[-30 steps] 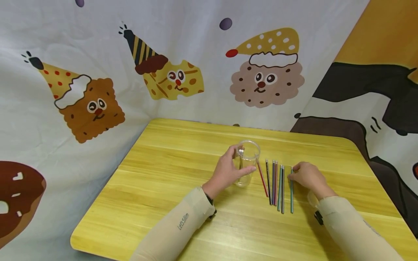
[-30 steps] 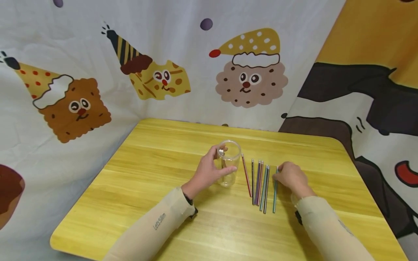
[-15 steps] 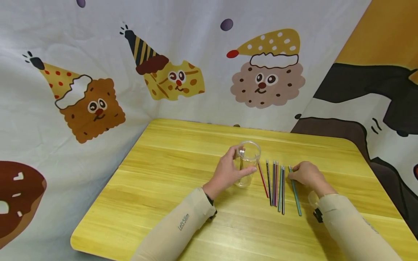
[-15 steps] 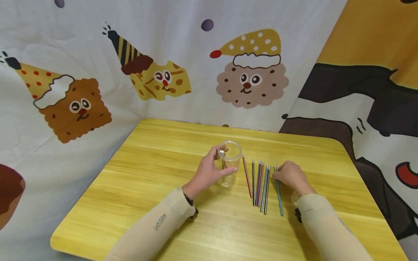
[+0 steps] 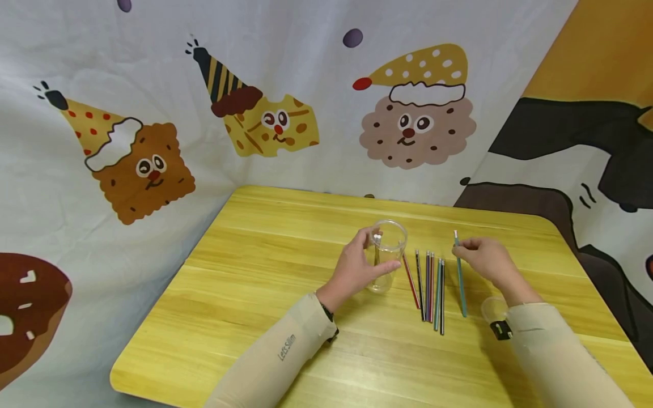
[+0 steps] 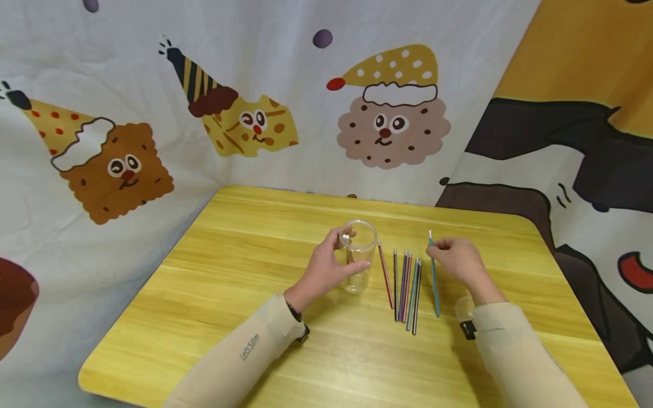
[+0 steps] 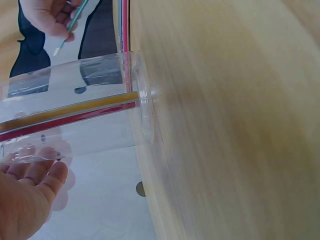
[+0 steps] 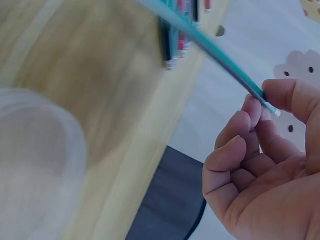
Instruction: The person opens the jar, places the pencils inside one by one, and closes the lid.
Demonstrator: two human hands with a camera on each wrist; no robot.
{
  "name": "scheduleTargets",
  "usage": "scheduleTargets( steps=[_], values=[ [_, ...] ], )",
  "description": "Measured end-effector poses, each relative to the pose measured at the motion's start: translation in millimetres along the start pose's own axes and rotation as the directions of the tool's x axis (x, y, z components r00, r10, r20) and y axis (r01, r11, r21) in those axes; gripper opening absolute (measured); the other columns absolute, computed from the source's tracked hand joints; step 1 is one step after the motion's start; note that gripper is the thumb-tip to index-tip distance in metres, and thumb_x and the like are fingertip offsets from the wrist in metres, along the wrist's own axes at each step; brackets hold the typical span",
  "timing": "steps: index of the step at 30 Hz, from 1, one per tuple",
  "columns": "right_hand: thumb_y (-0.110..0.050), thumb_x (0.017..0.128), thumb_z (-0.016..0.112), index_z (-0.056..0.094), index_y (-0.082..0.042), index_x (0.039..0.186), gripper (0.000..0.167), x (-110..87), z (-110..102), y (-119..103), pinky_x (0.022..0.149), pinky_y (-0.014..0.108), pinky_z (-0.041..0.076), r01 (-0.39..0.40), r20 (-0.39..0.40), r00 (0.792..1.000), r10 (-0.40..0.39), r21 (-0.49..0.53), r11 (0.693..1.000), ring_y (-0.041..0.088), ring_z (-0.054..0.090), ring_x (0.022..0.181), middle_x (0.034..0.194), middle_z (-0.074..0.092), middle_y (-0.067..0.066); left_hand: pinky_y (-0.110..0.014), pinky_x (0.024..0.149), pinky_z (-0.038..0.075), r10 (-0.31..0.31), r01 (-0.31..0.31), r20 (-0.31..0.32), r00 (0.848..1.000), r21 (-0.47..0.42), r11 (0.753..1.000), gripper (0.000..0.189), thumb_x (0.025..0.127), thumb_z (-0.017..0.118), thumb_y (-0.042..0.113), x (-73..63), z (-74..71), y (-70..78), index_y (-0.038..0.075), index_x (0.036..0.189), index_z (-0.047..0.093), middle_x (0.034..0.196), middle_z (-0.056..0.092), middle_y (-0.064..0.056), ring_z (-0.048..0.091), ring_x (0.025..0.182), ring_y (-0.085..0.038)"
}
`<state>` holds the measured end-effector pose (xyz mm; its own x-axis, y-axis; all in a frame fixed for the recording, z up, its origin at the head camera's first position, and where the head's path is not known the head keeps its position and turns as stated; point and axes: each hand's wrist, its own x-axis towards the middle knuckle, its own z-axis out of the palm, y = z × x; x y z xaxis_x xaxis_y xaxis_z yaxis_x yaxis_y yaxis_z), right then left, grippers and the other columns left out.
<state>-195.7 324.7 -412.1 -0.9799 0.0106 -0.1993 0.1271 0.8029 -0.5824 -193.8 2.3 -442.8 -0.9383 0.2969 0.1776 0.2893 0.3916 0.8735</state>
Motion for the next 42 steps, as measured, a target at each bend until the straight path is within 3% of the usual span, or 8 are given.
scheduleTargets(
  steps=[8,17,21,29,33,37,42],
  values=[
    [-0.064,0.105,0.054,0.063,-0.001,0.141,0.073,-7.8,-5.3,-9.4,0.091,0.050,0.057,0.006,-0.058,0.998,0.000,0.104,0.995,0.041,0.062,0.122,0.141,0.063,0.028,-0.048,0.111,0.056,0.009,-0.008,-0.005,1.000,0.008,1.000,0.095,0.086,0.089,0.050,0.7,0.2,-0.4,0.019,0.162,0.041,0.150,0.061,-0.001,0.060,0.138,-0.026],
    [-0.062,0.105,0.057,0.068,-0.005,0.133,0.065,-11.0,-9.5,-11.1,0.080,0.031,0.053,0.025,-0.140,0.990,-0.009,0.114,0.993,0.029,0.063,0.110,0.132,0.069,0.021,-0.049,0.114,0.054,0.014,-0.014,-0.001,1.000,-0.011,1.000,0.095,0.086,0.089,0.050,0.6,-0.1,-0.4,0.019,0.162,0.041,0.151,0.062,-0.003,0.059,0.140,-0.024],
    [-0.064,0.104,0.057,0.068,-0.006,0.133,0.066,-13.0,-11.5,-11.4,0.082,0.035,0.053,0.016,-0.153,0.988,0.003,0.124,0.992,0.028,0.063,0.111,0.133,0.069,0.021,-0.048,0.114,0.054,0.015,-0.015,0.001,1.000,-0.015,1.000,0.096,0.086,0.089,0.050,1.2,0.0,-0.9,0.019,0.162,0.041,0.151,0.062,-0.002,0.059,0.140,-0.023],
    [-0.065,0.104,0.055,0.065,-0.004,0.138,0.070,-16.6,-15.0,-11.6,0.094,0.054,0.055,0.020,-0.174,0.985,0.008,0.160,0.987,0.043,0.060,0.127,0.142,0.064,0.027,-0.048,0.114,0.054,0.014,-0.014,0.002,1.000,-0.020,1.000,0.095,0.086,0.089,0.050,2.0,1.1,-2.8,0.019,0.162,0.041,0.151,0.061,-0.002,0.059,0.140,-0.023],
    [-0.064,0.105,0.056,0.066,-0.005,0.137,0.068,-18.7,-16.5,-15.5,0.095,0.054,0.053,0.031,-0.200,0.980,0.004,0.174,0.984,0.042,0.059,0.128,0.141,0.065,0.025,-0.049,0.115,0.054,0.019,-0.019,0.003,1.000,-0.018,1.000,0.096,0.086,0.089,0.050,2.4,1.4,-3.7,0.019,0.163,0.041,0.151,0.061,-0.002,0.059,0.141,-0.023],
    [-0.063,0.105,0.057,0.068,-0.008,0.134,0.063,-21.5,-18.0,-20.8,0.089,0.041,0.053,0.054,-0.236,0.972,-0.014,0.165,0.985,0.025,0.062,0.116,0.132,0.069,0.014,-0.049,0.116,0.053,0.020,-0.020,0.004,1.000,-0.025,0.999,0.096,0.086,0.089,0.050,2.5,1.4,-3.8,0.019,0.163,0.040,0.152,0.061,-0.002,0.059,0.142,-0.024],
    [-0.061,0.103,0.061,0.071,-0.010,0.127,0.056,-24.7,-19.6,-27.0,0.080,0.024,0.050,0.086,-0.285,0.958,-0.036,0.165,0.982,0.002,0.058,0.099,0.107,0.069,-0.018,-0.049,0.115,0.053,0.021,-0.021,0.003,1.000,-0.020,1.000,0.096,0.086,0.089,0.050,2.3,1.5,-3.1,0.020,0.163,0.040,0.152,0.061,-0.003,0.059,0.141,-0.024]
  ],
)
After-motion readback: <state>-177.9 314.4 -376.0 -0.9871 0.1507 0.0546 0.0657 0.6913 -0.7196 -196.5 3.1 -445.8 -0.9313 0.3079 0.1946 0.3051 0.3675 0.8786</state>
